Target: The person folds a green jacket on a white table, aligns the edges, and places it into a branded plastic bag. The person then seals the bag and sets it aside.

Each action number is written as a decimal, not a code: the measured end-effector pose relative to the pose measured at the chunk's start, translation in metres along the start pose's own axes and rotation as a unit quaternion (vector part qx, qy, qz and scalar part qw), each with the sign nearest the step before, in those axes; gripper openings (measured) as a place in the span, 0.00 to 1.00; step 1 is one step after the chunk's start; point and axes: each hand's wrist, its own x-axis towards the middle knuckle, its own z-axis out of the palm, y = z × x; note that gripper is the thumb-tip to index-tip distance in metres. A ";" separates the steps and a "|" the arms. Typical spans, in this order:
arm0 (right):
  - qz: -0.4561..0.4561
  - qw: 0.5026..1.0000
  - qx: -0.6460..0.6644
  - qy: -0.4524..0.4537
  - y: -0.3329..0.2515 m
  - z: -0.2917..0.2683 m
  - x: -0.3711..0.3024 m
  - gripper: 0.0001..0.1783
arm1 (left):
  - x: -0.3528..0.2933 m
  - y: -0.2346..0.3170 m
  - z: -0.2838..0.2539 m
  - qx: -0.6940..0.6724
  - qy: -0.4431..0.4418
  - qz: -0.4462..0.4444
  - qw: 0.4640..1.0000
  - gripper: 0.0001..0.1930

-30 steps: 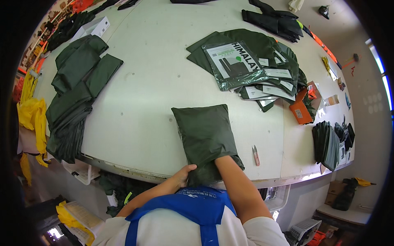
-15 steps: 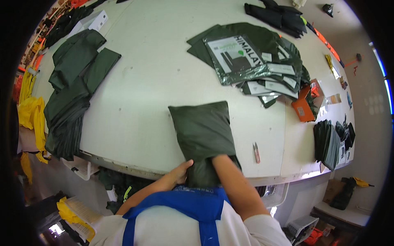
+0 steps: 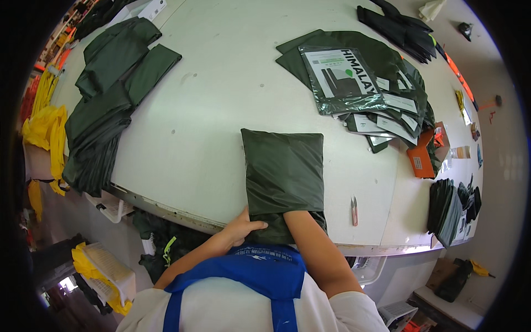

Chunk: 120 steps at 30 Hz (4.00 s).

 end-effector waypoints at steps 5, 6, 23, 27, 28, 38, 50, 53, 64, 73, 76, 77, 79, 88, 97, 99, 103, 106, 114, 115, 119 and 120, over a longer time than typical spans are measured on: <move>-0.028 0.999 -0.042 -0.015 0.000 -0.002 0.022 0.39 | 0.002 -0.008 -0.002 -0.006 0.027 0.028 0.999 0.47; -0.027 0.999 -0.036 -0.029 0.004 0.003 0.028 0.39 | 0.010 -0.011 -0.007 -0.011 0.044 0.017 0.999 0.47; -0.157 0.982 -0.087 -0.051 -0.012 -0.084 0.031 0.41 | 0.115 0.190 -0.043 0.756 -0.105 -0.038 0.646 0.36; -0.058 0.978 0.102 -0.173 -0.001 -0.069 0.035 0.44 | 0.060 0.116 -0.047 0.553 0.245 0.366 0.707 0.20; -0.049 0.978 0.127 -0.159 0.005 -0.064 0.034 0.43 | 0.052 0.092 -0.057 0.526 0.265 0.284 0.756 0.19; 0.020 0.907 0.287 -0.309 0.001 -0.082 0.039 0.47 | 0.026 0.052 -0.045 0.412 0.208 0.245 0.853 0.18; 0.041 0.895 0.258 -0.362 -0.008 -0.105 0.042 0.55 | 0.038 0.057 -0.036 0.232 0.121 0.112 0.959 0.23; -0.030 0.900 0.230 -0.369 0.007 -0.103 0.049 0.57 | 0.038 0.072 -0.033 0.019 0.022 0.018 0.999 0.23; -0.094 0.886 0.199 -0.407 -0.009 -0.125 0.045 0.53 | 0.066 0.065 -0.034 -0.003 -0.035 -0.131 0.991 0.16; -0.040 0.852 0.279 -0.441 -0.026 -0.116 0.033 0.42 | 0.157 -0.028 -0.106 0.456 -0.148 0.069 0.875 0.17; -0.022 0.878 0.252 -0.407 -0.013 -0.120 0.019 0.39 | 0.107 0.046 -0.047 0.500 -0.091 -0.046 0.860 0.18; -0.015 0.871 0.278 -0.404 -0.008 -0.119 0.015 0.38 | 0.077 0.073 -0.027 0.565 -0.062 -0.074 0.819 0.17; -0.004 0.856 0.324 -0.402 0.001 -0.118 0.012 0.37 | 0.056 0.072 -0.022 0.626 -0.016 0.021 0.779 0.14; 0.004 0.812 0.405 -0.421 0.036 -0.117 0.009 0.46 | 0.045 0.024 -0.029 0.448 0.108 0.147 0.875 0.06; -0.020 0.903 0.266 -0.337 0.031 -0.121 0.010 0.29 | 0.043 0.004 -0.016 0.285 0.134 0.128 0.940 0.08; 0.041 0.879 0.332 -0.340 0.024 -0.119 0.007 0.25 | 0.030 0.016 -0.005 0.171 0.098 0.049 0.979 0.08; -0.043 0.950 0.216 -0.221 0.017 -0.112 -0.006 0.20 | 0.028 0.026 -0.006 0.335 0.151 0.115 0.923 0.09; -0.096 0.978 0.092 -0.163 -0.003 -0.111 -0.014 0.19 | 0.038 0.019 -0.012 0.436 0.225 0.284 0.824 0.09; -0.146 0.969 -0.122 -0.158 -0.015 -0.090 -0.022 0.15 | 0.058 0.034 -0.023 0.557 0.228 0.297 0.741 0.11; -0.151 0.967 -0.135 -0.157 -0.015 -0.088 -0.023 0.15 | 0.057 0.041 -0.022 0.576 0.211 0.285 0.736 0.11; -0.179 0.955 -0.199 -0.128 -0.020 -0.075 -0.023 0.15 | 0.065 0.057 -0.019 0.602 0.215 0.370 0.674 0.14; -0.163 0.960 -0.196 -0.115 -0.021 -0.073 -0.023 0.15 | 0.065 0.056 -0.019 0.595 0.214 0.392 0.668 0.14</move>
